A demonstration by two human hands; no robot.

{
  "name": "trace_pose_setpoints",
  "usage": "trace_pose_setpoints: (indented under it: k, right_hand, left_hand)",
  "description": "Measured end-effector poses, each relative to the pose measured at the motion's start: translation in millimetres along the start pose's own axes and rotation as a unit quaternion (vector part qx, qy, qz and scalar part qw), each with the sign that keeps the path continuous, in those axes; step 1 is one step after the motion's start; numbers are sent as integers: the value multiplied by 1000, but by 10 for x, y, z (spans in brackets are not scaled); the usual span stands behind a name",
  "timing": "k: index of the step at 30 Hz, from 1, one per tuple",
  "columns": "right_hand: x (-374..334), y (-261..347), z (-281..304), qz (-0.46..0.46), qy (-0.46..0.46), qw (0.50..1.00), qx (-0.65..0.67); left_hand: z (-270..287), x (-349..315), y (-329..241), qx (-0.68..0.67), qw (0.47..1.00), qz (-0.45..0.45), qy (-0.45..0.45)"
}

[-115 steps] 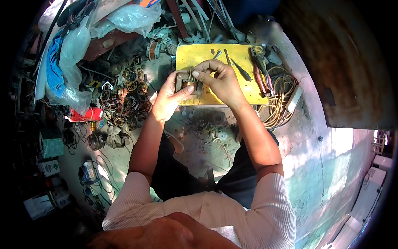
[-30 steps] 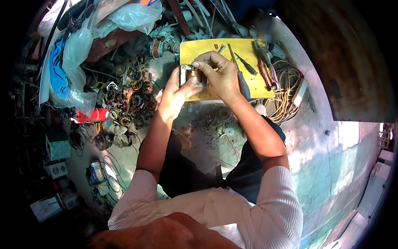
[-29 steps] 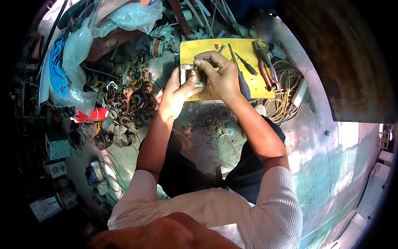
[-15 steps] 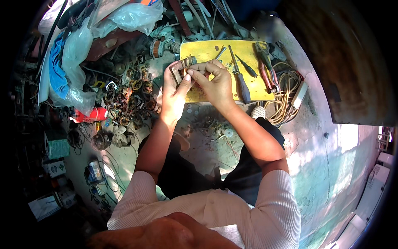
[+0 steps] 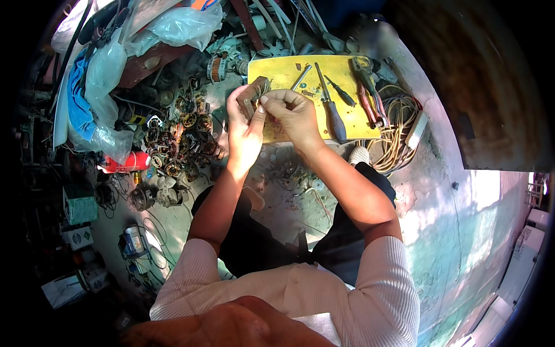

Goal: The person disassembles an electrical motor assembly by prying metal components with a screwdriver, pulling wires with pliers, and using a ratchet on the core before handling a circular motor housing.

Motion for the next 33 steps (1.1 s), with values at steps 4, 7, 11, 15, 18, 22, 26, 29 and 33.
trace_pose_setpoints:
  k: [4, 7, 11, 15, 18, 22, 26, 29, 33]
  right_hand:
    - [-41, 146, -20, 31, 17, 999, 17]
    - [112, 184, 298, 30, -7, 999, 37]
    - [101, 299, 250, 54, -50, 997, -26]
    - [126, 207, 294, -41, 11, 996, -79]
    - [74, 150, 186, -88, 65, 986, -125]
    - [0, 142, 74, -109, 113, 973, -167]
    - [58, -25, 96, -60, 147, 972, -176]
    - [-37, 1, 5, -98, 137, 969, -182]
    - [-84, -44, -52, -110, 153, 965, -180]
  left_hand:
    - [96, 10, 123, -189, 975, 108, -43]
    - [174, 59, 173, -349, 919, 175, -51]
    - [317, 75, 265, -408, 885, 208, -81]
    - [350, 92, 258, -425, 882, 191, -70]
    - [383, 87, 279, -425, 882, 191, -78]
    - [407, 100, 259, -402, 892, 185, -96]
    - [419, 129, 220, -379, 903, 172, -102]
    - [415, 133, 152, -339, 920, 167, -106]
    - [410, 119, 153, -330, 921, 179, -103]
Point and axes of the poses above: each hand's wrist, its own x-axis towards the middle knuckle, its own z-axis out of the back of the hand, y = z × x, the point moved 4 cm from there along x, towards the middle knuckle, and after that the axes turned 13 degrees about -z, right-handed, at the moved point
